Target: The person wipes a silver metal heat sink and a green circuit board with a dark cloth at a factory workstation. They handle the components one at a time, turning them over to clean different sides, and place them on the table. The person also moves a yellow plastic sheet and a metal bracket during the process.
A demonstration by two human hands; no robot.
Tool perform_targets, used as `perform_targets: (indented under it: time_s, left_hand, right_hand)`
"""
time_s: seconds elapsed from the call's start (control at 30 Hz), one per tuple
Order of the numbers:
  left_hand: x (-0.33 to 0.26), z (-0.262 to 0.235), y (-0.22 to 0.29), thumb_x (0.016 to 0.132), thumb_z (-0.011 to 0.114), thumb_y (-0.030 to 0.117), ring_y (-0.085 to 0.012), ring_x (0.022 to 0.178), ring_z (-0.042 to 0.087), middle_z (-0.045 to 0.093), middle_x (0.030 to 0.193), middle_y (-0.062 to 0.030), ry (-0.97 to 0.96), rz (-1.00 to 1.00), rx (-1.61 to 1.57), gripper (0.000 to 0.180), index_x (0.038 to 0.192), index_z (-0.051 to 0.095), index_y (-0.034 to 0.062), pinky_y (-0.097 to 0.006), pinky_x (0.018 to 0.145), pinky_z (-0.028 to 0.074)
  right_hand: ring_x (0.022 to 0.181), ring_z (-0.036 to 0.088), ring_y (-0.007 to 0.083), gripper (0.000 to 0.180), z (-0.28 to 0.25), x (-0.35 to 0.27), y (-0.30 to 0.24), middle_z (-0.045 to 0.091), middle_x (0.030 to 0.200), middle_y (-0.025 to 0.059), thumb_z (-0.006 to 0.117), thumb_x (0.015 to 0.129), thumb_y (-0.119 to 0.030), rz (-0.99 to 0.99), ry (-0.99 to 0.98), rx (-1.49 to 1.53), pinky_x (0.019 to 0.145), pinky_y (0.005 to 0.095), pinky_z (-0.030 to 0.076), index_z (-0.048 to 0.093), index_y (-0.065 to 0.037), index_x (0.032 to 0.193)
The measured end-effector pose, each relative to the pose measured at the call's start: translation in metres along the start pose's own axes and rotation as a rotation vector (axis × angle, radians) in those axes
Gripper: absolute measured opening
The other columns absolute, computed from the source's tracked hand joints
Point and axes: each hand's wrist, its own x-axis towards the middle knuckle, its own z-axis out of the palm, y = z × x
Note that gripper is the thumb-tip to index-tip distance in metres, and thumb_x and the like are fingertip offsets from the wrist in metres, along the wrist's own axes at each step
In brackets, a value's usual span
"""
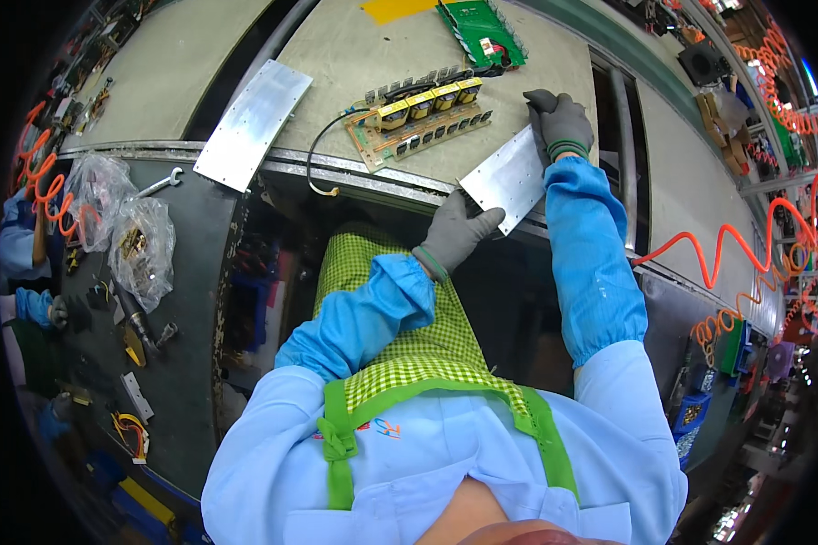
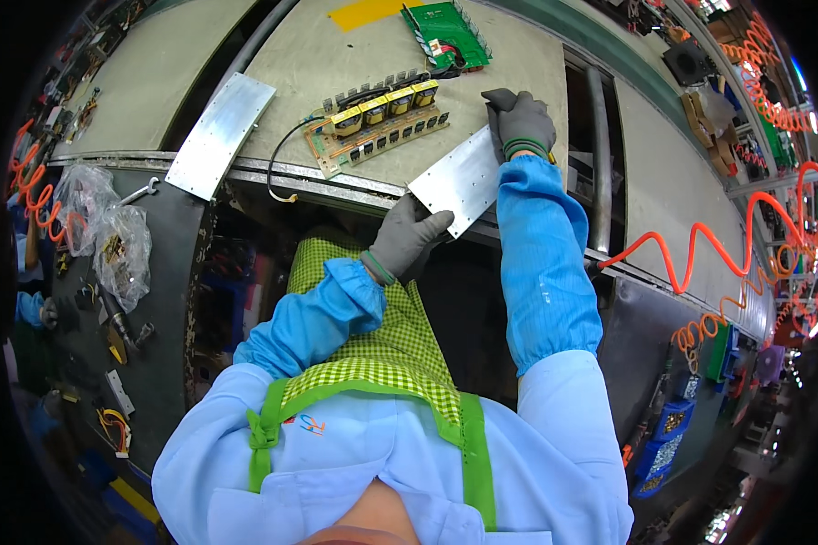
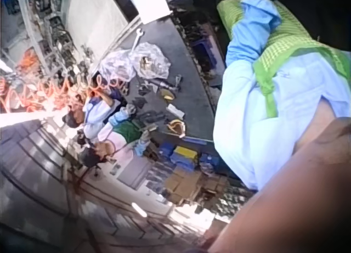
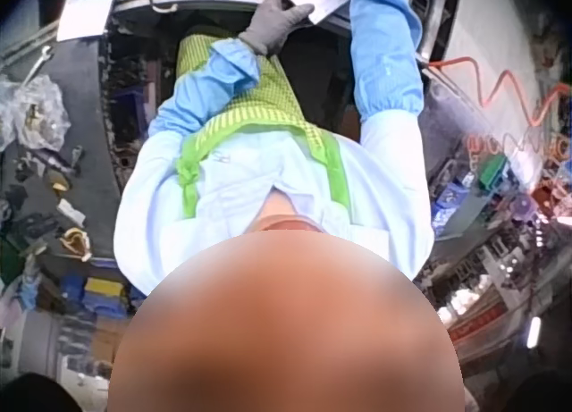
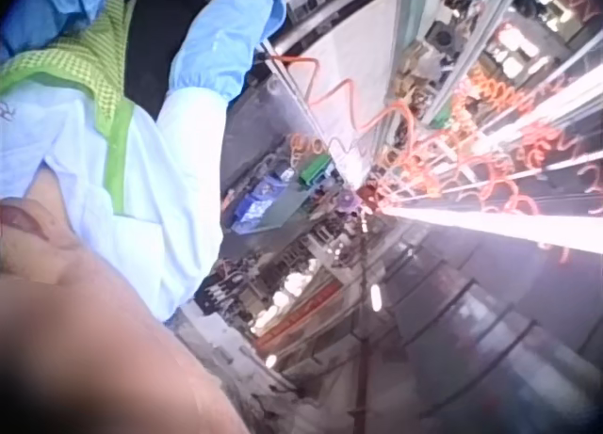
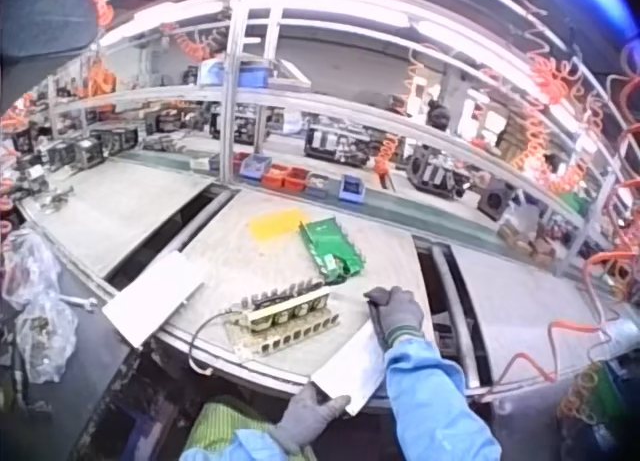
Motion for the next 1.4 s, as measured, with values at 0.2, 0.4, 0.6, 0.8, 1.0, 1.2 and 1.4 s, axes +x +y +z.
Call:
perform_targets:
  time_s: [0.2,0.4,0.6,0.8,1.0,1.2,1.4]
  left_hand:
    - [0.006,-0.001,-0.009,0.079,0.075,0.025,-0.0248,0.107,0.059,0.061,0.116,-0.0174,-0.010,0.043,-0.052,0.059,0.122,0.048,-0.0059,-0.036,0.092,0.048]
    - [0.000,-0.008,0.001,0.083,0.070,0.010,-0.0222,0.113,0.055,0.055,0.125,-0.0131,-0.024,0.074,0.402,0.059,0.131,0.039,-0.0037,-0.036,0.095,0.046]
    - [0.013,-0.009,-0.011,0.077,0.076,0.031,-0.0290,0.104,0.061,0.062,0.113,-0.0193,0.019,0.023,0.035,0.062,0.121,0.050,-0.0051,-0.038,0.089,0.048]
    - [0.010,-0.007,-0.020,0.076,0.078,0.032,-0.0267,0.105,0.059,0.061,0.115,-0.0183,0.025,0.076,0.053,0.066,0.123,0.050,-0.0042,-0.036,0.091,0.047]
    - [0.007,-0.008,-0.003,0.081,0.073,0.015,-0.0228,0.110,0.055,0.054,0.123,-0.0125,-0.059,-0.071,-0.087,0.062,0.131,0.040,0.0005,-0.037,0.092,0.049]
    - [0.008,-0.009,-0.005,0.079,0.077,0.023,-0.0223,0.106,0.059,0.060,0.117,-0.0141,-0.040,-0.039,-0.090,0.064,0.127,0.045,-0.0041,-0.033,0.091,0.049]
    - [0.022,-0.011,-0.018,0.078,0.072,0.013,-0.0207,0.104,0.059,0.059,0.113,-0.0129,-0.113,0.522,0.617,0.050,0.123,0.050,0.0021,-0.029,0.084,0.049]
  right_hand:
    - [0.096,0.062,0.0369,0.044,-0.005,-0.062,-0.014,0.062,0.107,0.0194,0.063,0.079,-0.040,-0.313,0.024,-0.008,0.084,0.0460,0.050,0.060,-0.011,0.112]
    - [0.097,0.062,0.0351,0.045,-0.025,-0.109,-0.020,0.059,0.108,0.0158,0.064,0.076,-0.033,-0.322,-0.026,0.073,0.083,0.0454,0.050,0.056,-0.013,0.115]
    - [0.100,0.060,0.0367,0.041,-0.003,-0.074,-0.009,0.059,0.109,0.0173,0.064,0.075,-0.026,-0.400,0.075,0.150,0.085,0.0454,0.049,0.056,-0.011,0.112]
    - [0.115,0.057,0.0318,0.043,-0.024,-0.007,0.017,0.057,0.123,0.0166,0.062,0.081,-0.028,0.021,-0.079,-0.267,0.093,0.0447,0.049,0.057,-0.016,0.123]
    - [0.110,0.057,0.0387,0.046,-0.084,0.013,0.028,0.054,0.124,0.0205,0.065,0.079,-0.027,-0.074,0.302,0.006,0.090,0.0451,0.048,0.052,-0.011,0.120]
    - [0.111,0.057,0.0343,0.048,-0.105,-0.087,0.004,0.058,0.118,0.0193,0.063,0.075,-0.005,-0.679,0.071,0.677,0.093,0.0386,0.047,0.055,-0.007,0.122]
    - [0.099,0.061,0.0359,0.043,-0.045,-0.148,-0.016,0.060,0.111,0.0136,0.067,0.069,-0.013,-0.830,-0.176,0.400,0.085,0.0414,0.050,0.059,-0.011,0.111]
